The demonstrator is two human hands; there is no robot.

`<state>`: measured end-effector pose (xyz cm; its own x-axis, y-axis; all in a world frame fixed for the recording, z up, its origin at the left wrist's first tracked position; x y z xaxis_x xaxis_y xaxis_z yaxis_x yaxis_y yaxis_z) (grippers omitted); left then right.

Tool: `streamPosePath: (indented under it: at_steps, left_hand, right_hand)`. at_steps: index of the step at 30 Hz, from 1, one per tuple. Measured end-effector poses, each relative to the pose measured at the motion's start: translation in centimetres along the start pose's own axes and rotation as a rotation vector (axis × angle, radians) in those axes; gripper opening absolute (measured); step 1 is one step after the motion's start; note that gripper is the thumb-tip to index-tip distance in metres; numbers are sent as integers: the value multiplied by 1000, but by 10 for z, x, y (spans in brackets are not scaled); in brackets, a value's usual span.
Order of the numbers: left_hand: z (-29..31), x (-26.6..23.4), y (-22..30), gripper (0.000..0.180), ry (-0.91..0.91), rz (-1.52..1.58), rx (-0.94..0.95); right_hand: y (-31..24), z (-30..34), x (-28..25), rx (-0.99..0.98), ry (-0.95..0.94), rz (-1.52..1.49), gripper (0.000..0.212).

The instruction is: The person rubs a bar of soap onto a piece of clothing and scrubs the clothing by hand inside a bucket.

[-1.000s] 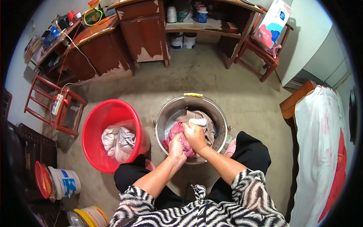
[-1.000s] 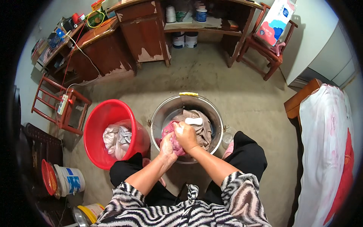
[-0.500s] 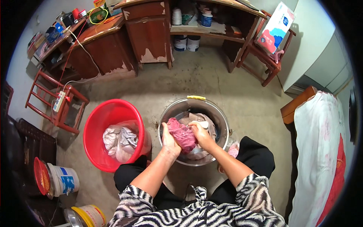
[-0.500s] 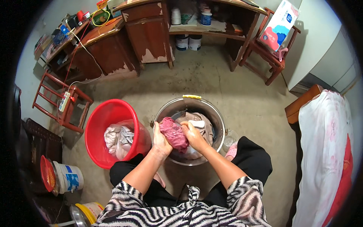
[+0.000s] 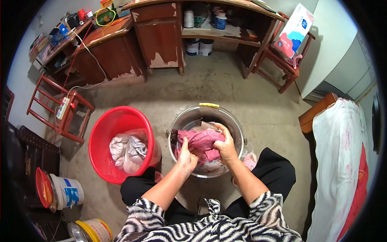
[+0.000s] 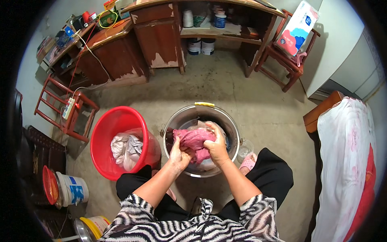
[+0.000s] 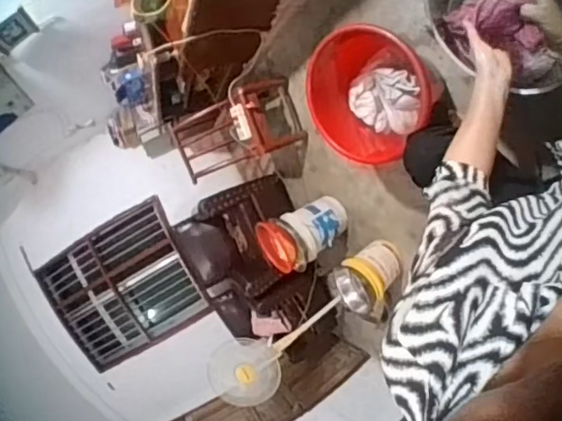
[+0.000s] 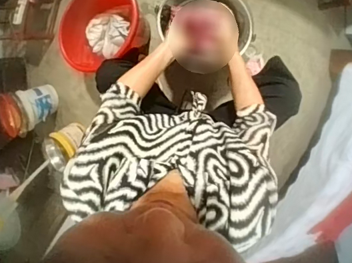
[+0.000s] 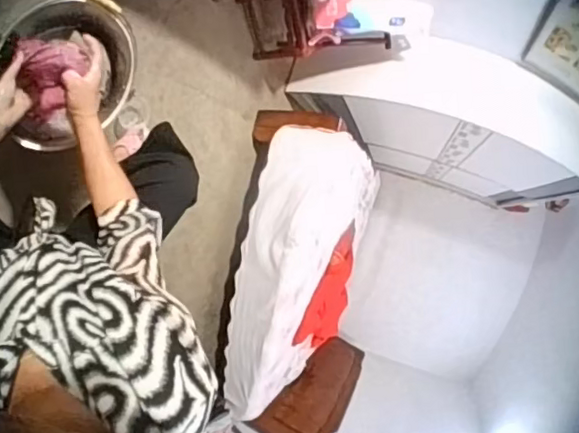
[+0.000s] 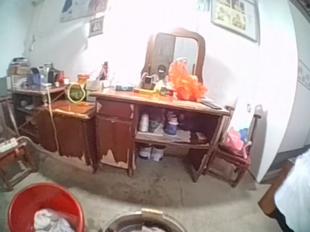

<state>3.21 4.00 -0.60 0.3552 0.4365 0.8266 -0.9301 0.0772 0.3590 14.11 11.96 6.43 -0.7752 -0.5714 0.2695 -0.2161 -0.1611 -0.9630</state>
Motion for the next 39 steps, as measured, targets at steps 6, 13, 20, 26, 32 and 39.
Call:
streamPosePath:
  at_steps: [6, 13, 20, 26, 32, 39]
  left_hand:
    - [-27, -21, -6, 42, -457, 317, -257]
    - [-9, -15, -10, 28, 37, -2, 83]
    - [-1, -18, 11, 30, -254, 40, 58]
    - [-10, -34, -5, 29, 98, -116, 139]
    - [6, -2, 21, 36, 26, -600, 296]
    - [4, -22, -2, 48, -41, -264, 110]
  right_hand:
    - [-35, 35, 119, -324, -587, 554, 28]
    - [2, -2, 55, -244, -78, 992, 19]
    - [-27, 19, 104, -281, -214, 951, 16]
    - [24, -1, 29, -84, -33, 1068, 23]
    - [19, -10, 8, 124, -17, 563, 36]
    - [58, -5, -15, 314, -241, 343, 45]
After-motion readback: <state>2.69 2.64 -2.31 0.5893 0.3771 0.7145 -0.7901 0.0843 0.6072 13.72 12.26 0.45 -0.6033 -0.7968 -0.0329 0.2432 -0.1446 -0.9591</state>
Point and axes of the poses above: each hand's wrist, its own z-axis away from the middle knuckle, its own x-axis out of the palm, y = z × x, the point moved 8 cm from there along -z, towards the middle knuckle, and after that the axes turned 13 degrees about -y, right-handed, at the moved point
